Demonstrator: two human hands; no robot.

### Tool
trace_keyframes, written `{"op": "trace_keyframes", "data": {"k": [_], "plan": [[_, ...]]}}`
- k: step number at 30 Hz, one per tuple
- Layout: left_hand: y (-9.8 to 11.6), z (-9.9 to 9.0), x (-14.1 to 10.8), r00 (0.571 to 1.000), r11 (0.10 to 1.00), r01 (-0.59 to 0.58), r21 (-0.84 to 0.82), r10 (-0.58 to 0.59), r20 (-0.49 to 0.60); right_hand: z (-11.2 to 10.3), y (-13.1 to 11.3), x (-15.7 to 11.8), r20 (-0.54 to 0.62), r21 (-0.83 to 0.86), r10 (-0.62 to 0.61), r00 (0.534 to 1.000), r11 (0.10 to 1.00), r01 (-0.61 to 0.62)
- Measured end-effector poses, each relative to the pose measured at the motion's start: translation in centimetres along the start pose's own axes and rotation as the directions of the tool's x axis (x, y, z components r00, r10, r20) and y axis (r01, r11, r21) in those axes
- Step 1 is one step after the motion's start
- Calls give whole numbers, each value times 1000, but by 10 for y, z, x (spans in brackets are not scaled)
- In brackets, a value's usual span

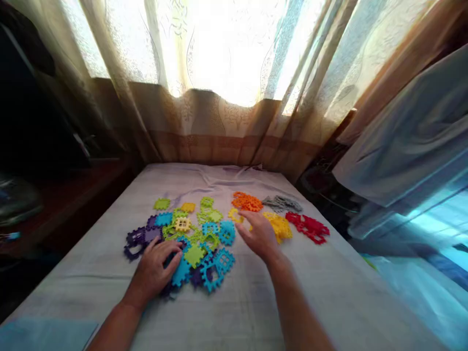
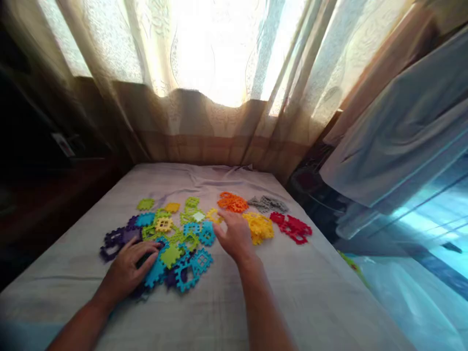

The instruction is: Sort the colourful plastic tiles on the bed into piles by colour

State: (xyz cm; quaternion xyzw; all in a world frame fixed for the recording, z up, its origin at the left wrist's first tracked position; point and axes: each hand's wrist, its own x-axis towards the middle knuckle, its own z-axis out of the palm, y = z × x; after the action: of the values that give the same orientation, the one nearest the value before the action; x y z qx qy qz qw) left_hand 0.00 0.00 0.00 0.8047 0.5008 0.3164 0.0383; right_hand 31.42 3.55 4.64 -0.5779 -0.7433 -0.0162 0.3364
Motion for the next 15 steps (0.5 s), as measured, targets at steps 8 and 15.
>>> {"op": "trace_keyframes", "data": {"k": [8, 15], "plan": [[-5, 2, 0, 999, 999, -46, 9, 46, -21, -45, 88, -27, -159, -251, 362, 919, 885, -392], [-3, 2, 0, 999, 999, -34, 1, 34, -26, -42, 79, -25, -127, -281, 290, 949, 907, -314]]}}
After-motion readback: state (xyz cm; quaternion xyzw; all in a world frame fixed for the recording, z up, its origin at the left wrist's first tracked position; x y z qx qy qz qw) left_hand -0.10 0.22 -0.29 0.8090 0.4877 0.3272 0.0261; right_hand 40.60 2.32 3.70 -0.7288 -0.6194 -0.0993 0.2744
